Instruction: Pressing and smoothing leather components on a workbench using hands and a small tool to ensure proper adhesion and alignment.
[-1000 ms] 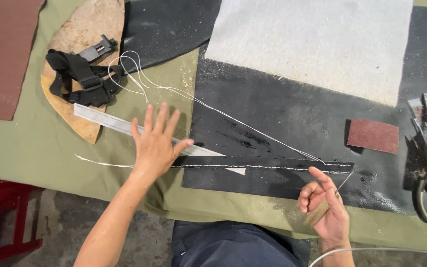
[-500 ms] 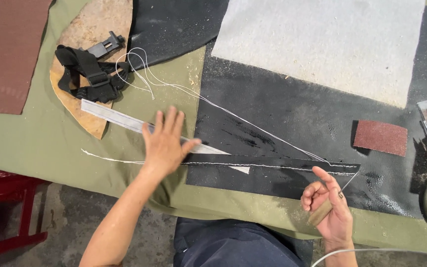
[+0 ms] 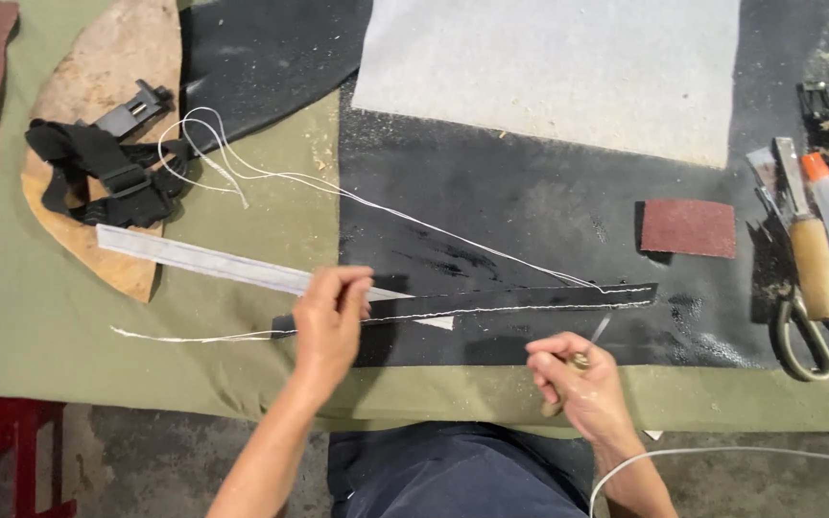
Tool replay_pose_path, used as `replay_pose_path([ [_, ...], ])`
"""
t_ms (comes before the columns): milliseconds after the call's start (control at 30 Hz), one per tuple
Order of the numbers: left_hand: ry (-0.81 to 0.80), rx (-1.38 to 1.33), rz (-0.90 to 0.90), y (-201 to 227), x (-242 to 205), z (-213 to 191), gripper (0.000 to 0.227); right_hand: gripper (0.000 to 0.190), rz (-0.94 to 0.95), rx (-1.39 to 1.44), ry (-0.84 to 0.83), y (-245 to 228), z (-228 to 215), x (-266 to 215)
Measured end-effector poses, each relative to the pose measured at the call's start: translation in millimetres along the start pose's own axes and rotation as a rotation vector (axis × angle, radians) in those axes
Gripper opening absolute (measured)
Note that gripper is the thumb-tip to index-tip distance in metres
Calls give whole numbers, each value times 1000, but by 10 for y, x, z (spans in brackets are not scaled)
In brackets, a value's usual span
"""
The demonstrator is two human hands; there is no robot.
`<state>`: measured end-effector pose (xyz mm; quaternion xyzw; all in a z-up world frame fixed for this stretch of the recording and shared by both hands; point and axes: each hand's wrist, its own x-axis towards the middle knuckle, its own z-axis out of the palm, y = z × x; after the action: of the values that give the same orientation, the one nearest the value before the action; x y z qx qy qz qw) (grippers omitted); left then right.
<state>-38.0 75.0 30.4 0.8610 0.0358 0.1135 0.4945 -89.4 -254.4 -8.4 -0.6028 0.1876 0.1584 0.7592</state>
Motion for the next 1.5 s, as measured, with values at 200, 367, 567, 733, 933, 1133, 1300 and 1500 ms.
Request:
replay_pose_path([
  [200,-12,-405,-213,377,-265,589,40,3,43,-204,-47,-255,576,-55],
  [367,-120,-714,-134,755,-354,807,30,13,-61,-13,-119,-209,832,67],
  [567,-379,-1037,-159,869,-441,834,58,58,-11,367,-411,-398,751,224],
  [733,-232,-1085,-199,864,-280,900,49,80,79,585,-614,-637,898,53],
  [933,-127,-1089,-203,879,-209,1020,24,88,30,399,-748,-415,882,25],
  [1133,-73,-1205,-404,975,-67,1036,34,93,28,321,-692,-317,881,34],
  [1300,-191,-1120,-435,821,-66,1155,27,68,89,536,-730,-134,659,131],
  [1500,-325,-1240,-225,919,-213,1158,42,99,-41,564,-705,-360,664,94],
])
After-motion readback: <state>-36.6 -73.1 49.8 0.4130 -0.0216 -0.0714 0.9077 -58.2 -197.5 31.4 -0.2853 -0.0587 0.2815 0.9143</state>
